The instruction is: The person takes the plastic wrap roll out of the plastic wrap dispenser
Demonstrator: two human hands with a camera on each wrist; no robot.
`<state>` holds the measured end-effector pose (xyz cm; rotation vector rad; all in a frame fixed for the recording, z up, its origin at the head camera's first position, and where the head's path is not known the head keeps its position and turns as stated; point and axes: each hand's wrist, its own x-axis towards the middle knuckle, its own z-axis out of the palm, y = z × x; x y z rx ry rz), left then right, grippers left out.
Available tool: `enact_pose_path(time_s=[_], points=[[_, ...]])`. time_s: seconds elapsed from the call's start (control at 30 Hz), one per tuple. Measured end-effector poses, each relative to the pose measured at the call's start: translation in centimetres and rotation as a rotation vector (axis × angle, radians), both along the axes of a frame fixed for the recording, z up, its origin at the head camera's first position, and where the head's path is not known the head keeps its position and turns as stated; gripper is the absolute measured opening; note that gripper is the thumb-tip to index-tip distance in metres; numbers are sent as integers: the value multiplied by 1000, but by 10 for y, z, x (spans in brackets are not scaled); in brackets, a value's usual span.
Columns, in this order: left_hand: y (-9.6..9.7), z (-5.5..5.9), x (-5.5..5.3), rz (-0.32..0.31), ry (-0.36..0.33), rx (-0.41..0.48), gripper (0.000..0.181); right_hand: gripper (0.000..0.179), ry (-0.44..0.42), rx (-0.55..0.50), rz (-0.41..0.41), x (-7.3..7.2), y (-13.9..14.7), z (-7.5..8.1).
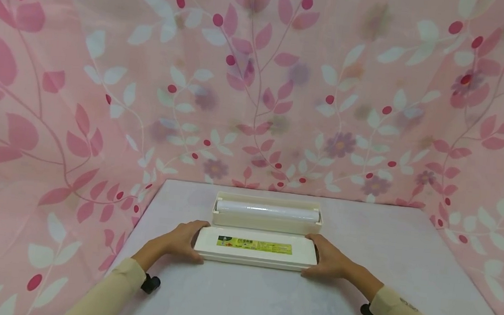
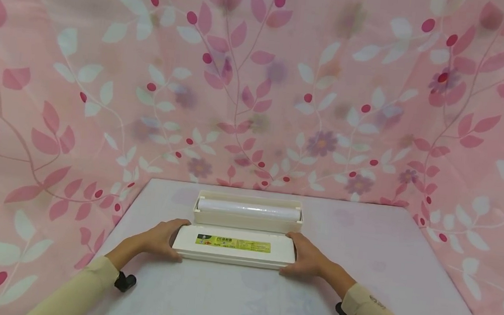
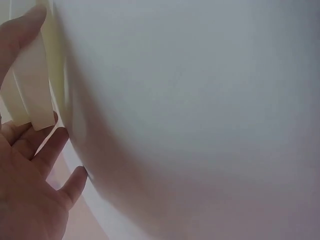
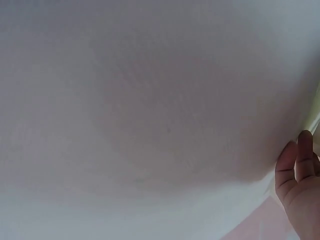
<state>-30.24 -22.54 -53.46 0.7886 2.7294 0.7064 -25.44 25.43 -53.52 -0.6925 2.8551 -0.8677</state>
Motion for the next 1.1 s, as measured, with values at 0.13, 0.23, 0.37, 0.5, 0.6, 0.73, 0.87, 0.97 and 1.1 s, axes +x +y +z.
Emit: enact_pose_path(time_s=[0.13, 0.23, 0.37, 0.5, 0.6, 0.73, 0.87, 0.97, 1.1], points=[[0, 2, -2, -12, 20, -11, 106, 102, 41, 49, 5, -3, 0, 0], [0, 2, -2, -10, 34, -27, 105, 102, 45, 82, 5, -5, 0, -1], [0, 0, 0, -9, 47, -34, 104, 101, 47, 76, 6, -4, -1, -1], [0, 0, -1, -18, 49, -45, 105, 100, 40, 64, -5, -3, 0, 0], [-1, 0, -1, -16, 41, -51, 106, 100, 40, 71, -3, -2, 0, -1], [-3, -1, -1, -9, 44, -51, 106, 100, 43, 74, 1, -4, 0, -1], [-2, 0, -2, -19, 56, -40, 105, 100, 24, 76, -6, -4, -1, -1], [-2, -1, -2, -24, 59, -45, 105, 100, 0, 69, -3, -4, -2, -1], [-2, -3, -2, -16, 54, -56, 105, 99, -3, 53, 2, -3, -2, -1]])
